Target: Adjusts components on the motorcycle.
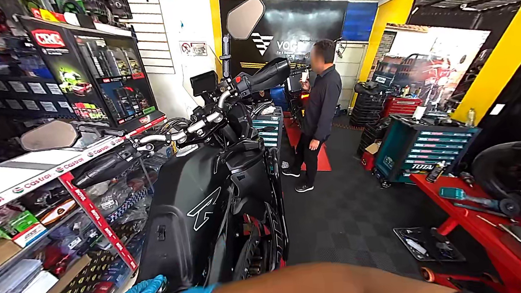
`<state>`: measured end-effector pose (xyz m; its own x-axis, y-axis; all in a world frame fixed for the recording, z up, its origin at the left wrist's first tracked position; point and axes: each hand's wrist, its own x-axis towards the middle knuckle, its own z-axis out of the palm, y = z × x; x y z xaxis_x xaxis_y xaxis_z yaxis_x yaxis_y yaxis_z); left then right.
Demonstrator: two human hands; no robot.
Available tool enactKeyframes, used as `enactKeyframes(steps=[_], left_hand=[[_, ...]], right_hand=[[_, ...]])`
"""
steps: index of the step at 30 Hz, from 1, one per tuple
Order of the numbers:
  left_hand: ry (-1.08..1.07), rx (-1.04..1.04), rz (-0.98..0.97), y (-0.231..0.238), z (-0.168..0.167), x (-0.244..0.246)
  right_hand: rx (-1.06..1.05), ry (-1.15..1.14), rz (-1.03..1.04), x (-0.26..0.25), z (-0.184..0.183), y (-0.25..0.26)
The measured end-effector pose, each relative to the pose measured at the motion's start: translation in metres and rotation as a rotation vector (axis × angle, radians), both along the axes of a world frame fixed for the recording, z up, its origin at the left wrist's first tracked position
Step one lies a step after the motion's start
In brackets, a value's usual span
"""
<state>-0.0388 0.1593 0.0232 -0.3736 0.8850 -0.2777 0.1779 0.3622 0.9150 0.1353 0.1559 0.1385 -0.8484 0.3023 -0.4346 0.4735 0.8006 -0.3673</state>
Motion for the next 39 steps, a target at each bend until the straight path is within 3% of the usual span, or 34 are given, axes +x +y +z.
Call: enactKeyframes(steps=[1, 3, 5, 9, 11, 12, 14, 16, 20, 22, 26, 29, 31, 33, 36, 39], left_hand=[[0.005, -0.001, 0.004, 0.000, 0.001, 0.000], [-0.009, -0.020, 0.028, 0.001, 0.000, 0.001], [-0.020, -0.028, 0.046, 0.003, 0.000, 0.002], [0.000, -0.016, 0.035, 0.006, -0.006, -0.001], [0.003, -0.010, 0.030, 0.008, -0.009, -0.004], [-0.010, -0.018, 0.027, 0.007, -0.007, -0.003], [-0.042, -0.039, 0.035, 0.007, -0.006, -0.003], [-0.044, -0.055, 0.037, 0.007, -0.001, -0.001], [-0.023, -0.027, 0.029, 0.010, -0.013, -0.007], [-0.015, -0.025, 0.023, 0.010, -0.011, -0.008], [-0.046, -0.058, 0.037, 0.009, -0.005, -0.003], [-0.028, -0.027, 0.037, 0.013, -0.008, -0.006], [0.006, -0.019, 0.020, 0.011, -0.012, -0.005], [0.017, -0.015, 0.013, 0.007, -0.005, -0.004], [-0.032, -0.040, 0.032, 0.005, -0.001, -0.001], [-0.002, -0.035, 0.008, 0.010, -0.003, -0.005]], right_hand=[[-0.016, -0.038, -0.045, 0.007, 0.010, 0.014], [0.148, -0.172, -0.175, 0.020, 0.014, 0.047], [0.263, -0.220, -0.186, 0.021, 0.008, 0.051], [0.069, 0.002, 0.057, -0.002, -0.002, -0.011], [-0.074, 0.005, 0.023, 0.001, 0.004, 0.006], [-0.066, -0.034, -0.048, 0.010, 0.008, 0.022], [0.164, -0.177, -0.172, 0.020, 0.006, 0.056], [0.296, -0.196, -0.170, 0.018, 0.004, 0.051], [0.176, 0.039, 0.144, -0.001, -0.005, -0.002], [0.073, 0.005, 0.091, 0.005, 0.005, 0.022], [0.313, -0.177, -0.135, 0.022, 0.006, 0.059], [0.273, -0.001, 0.077, 0.004, 0.003, 0.000], [0.184, 0.063, 0.188, -0.003, 0.002, -0.012], [0.130, 0.014, 0.116, 0.002, 0.015, 0.017], [0.289, -0.176, -0.111, 0.019, 0.011, 0.067], [0.292, -0.116, -0.013, 0.009, 0.009, 0.031]])
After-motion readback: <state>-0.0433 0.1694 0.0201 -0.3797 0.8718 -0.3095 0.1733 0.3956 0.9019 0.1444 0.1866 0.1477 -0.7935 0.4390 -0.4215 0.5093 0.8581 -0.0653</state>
